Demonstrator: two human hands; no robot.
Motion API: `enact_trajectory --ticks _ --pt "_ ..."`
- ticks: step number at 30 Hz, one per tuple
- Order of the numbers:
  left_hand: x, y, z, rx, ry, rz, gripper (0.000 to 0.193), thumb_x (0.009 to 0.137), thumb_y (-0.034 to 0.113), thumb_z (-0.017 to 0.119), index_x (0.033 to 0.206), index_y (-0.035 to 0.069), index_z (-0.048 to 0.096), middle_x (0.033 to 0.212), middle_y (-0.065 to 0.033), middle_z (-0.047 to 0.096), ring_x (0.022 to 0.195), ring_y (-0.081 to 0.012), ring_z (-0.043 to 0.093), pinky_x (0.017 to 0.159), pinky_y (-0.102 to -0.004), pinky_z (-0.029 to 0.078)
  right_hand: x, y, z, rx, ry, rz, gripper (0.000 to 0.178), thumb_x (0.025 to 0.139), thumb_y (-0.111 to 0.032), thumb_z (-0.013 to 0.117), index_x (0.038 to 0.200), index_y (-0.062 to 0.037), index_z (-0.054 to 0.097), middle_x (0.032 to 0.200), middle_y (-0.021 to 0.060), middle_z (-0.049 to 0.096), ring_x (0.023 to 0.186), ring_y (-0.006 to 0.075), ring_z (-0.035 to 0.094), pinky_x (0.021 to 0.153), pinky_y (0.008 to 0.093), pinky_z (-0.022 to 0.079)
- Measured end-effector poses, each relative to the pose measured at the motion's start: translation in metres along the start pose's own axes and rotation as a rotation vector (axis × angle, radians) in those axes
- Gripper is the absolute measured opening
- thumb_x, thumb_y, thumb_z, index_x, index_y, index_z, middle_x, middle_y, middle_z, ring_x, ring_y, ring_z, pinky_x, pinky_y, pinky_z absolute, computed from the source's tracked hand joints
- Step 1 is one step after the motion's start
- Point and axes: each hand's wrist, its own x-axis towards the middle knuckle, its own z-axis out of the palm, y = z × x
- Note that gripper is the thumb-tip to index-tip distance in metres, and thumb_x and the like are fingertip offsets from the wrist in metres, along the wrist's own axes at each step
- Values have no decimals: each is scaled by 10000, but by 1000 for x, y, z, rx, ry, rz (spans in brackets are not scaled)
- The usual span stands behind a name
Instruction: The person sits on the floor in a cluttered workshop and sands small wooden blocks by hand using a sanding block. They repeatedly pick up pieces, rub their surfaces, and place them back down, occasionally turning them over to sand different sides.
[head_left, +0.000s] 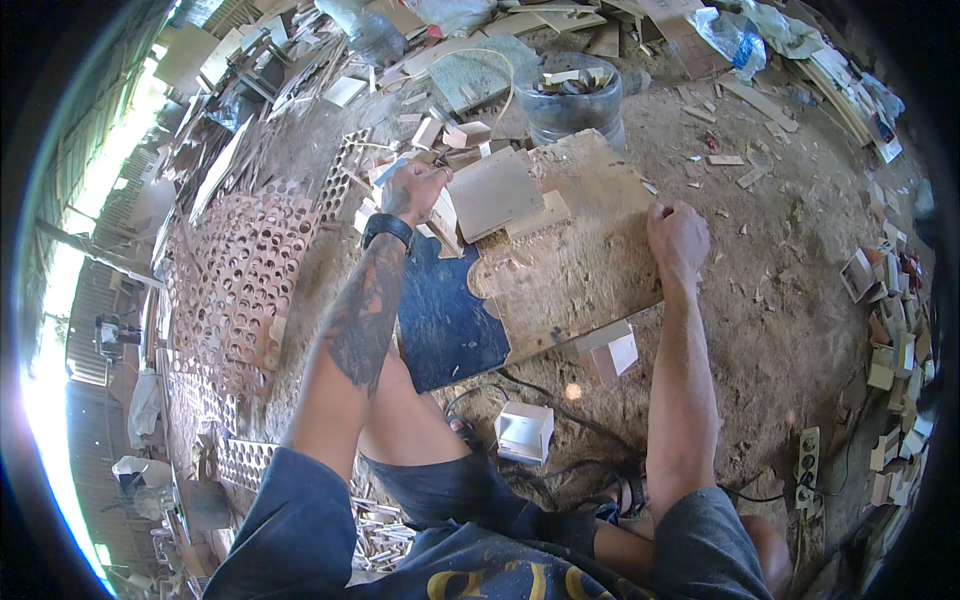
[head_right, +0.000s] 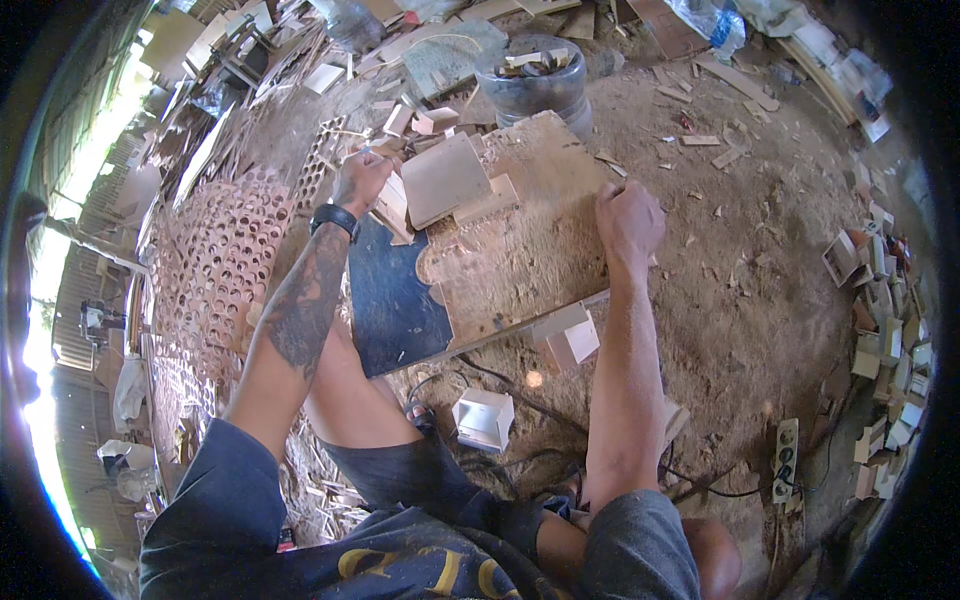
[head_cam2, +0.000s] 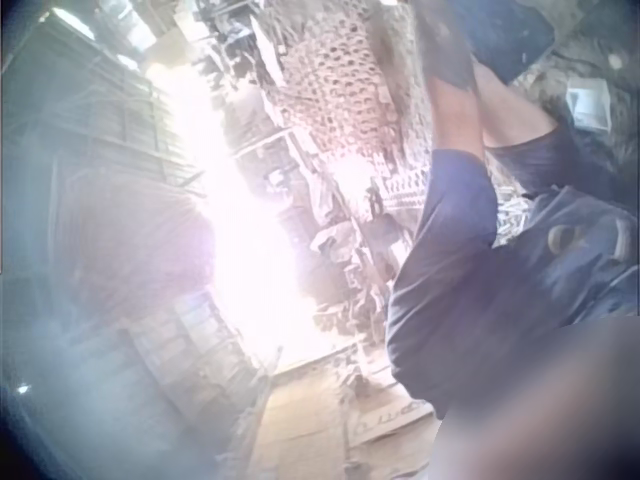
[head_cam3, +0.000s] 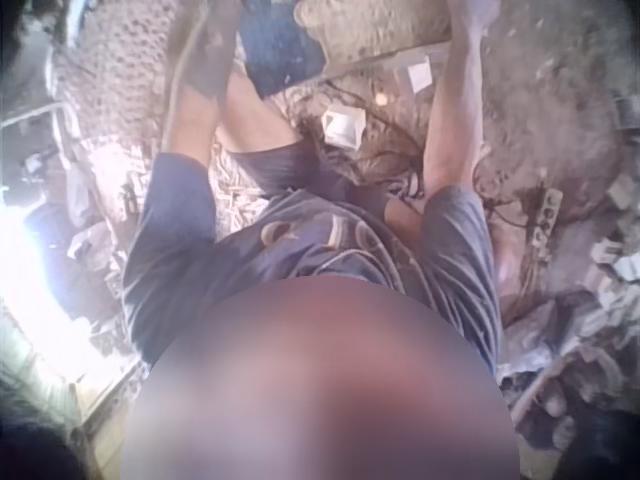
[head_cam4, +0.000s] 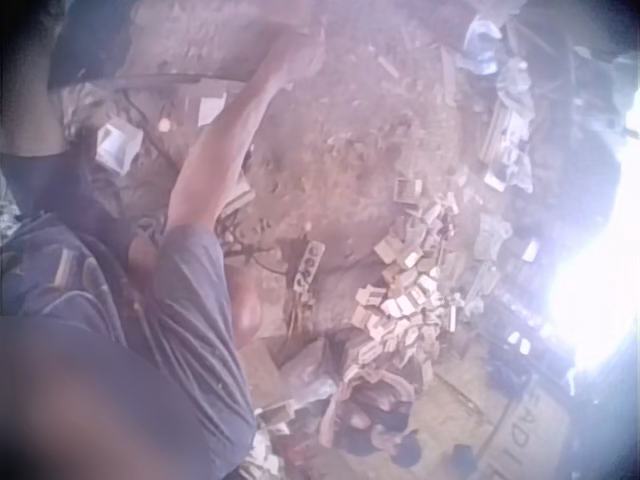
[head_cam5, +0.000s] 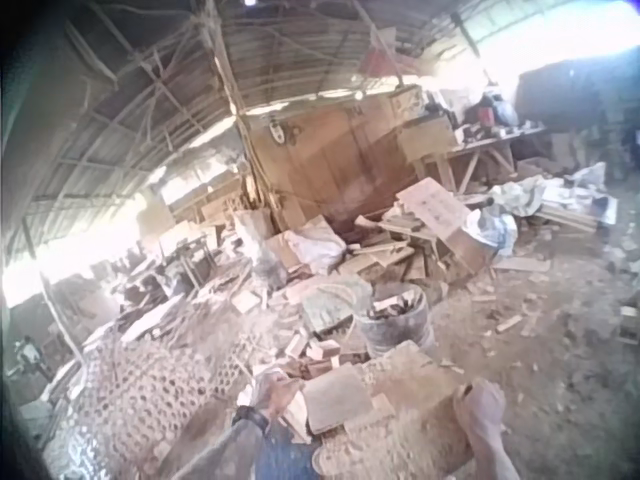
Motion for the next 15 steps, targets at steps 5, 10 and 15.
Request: enact_trajectory --ticks 5,10,15 --pt "15 -9 5 -55 -4 -6 468 661 474 788 816 38 720 777 -107 707 726 -215 666 706 -343 521 -1 0 1 -20 -5 20 356 857 -347 541 939 -61 737 975 214 709 929 389 675 869 466 513" --pt "32 -30 18 -101 11 -6 480 657 498 788 799 45 724 779 -107 706 722 -212 663 702 -345 519 -1 1 -1 -2 7 -17 359 851 -349 551 917 -50 737 956 212 711 917 387 677 860 466 513" --pt "50 -42 25 -75 51 -14 482 644 514 783 777 54 722 762 -99 704 714 -216 661 703 -352 520 -1 2 -2 12 -37 4 355 848 -334 550 893 -34 734 961 218 707 938 381 668 873 464 503"
